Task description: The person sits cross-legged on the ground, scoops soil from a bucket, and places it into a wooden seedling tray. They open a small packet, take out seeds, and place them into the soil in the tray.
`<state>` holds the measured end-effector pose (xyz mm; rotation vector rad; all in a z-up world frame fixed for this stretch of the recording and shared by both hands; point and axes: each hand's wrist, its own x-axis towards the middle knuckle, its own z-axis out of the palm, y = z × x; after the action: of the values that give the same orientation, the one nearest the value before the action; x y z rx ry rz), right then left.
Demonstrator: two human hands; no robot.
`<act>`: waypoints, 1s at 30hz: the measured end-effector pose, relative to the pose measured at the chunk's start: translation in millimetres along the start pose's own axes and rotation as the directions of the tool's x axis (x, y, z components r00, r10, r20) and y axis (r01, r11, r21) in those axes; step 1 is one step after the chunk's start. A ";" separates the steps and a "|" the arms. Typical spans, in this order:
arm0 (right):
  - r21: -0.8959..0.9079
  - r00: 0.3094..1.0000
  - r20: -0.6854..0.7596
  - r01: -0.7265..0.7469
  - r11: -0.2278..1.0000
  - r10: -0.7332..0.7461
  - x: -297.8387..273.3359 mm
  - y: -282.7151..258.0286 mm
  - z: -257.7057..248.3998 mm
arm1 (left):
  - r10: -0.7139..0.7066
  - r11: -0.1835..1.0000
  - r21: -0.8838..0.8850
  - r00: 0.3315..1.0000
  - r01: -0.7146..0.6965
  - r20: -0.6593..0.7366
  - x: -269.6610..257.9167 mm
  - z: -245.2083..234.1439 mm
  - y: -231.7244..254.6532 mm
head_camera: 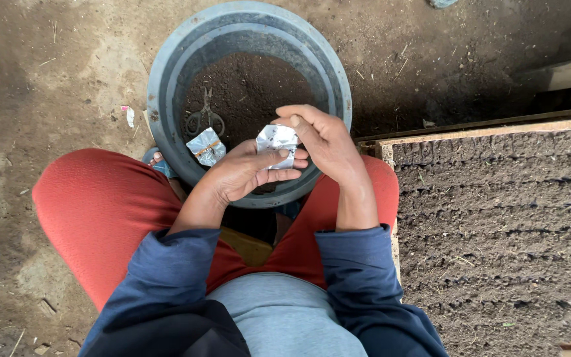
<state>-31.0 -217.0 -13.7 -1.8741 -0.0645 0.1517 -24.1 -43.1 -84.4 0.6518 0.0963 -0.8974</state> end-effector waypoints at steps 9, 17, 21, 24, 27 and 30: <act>-0.002 1.000 0.030 -0.003 1.000 0.003 -2.2 -5.5 -5.1 | -0.002 1.000 0.023 1.000 0.002 -0.007 -1.5 2.4 2.9; 0.085 0.997 0.065 -0.057 0.995 0.051 4.0 27.6 0.3 | -0.029 0.999 0.016 1.000 0.029 0.004 2.2 -12.7 -8.4; 0.104 0.997 0.033 -0.072 0.992 0.069 6.4 33.7 9.8 | -0.046 0.996 0.072 0.999 0.046 -0.005 -0.1 -11.1 -6.2; 0.194 0.992 -0.071 -0.090 0.977 0.106 11.0 43.7 9.3 | -0.023 0.966 0.258 0.999 0.030 -0.031 -3.2 -9.1 15.4; 0.252 0.978 -0.154 -0.099 0.963 0.141 12.4 64.2 5.6 | 0.153 0.911 0.403 0.977 -0.082 -0.148 16.4 -49.6 4.4; 0.259 0.979 -0.154 -0.094 0.961 0.137 12.3 43.8 15.3 | 0.410 0.784 0.571 0.893 -0.242 -0.184 20.1 -51.6 4.2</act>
<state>-22.3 -214.3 -60.8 -1.6310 0.1760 0.0751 1.4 -26.1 -130.6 1.2930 -0.0039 -0.4652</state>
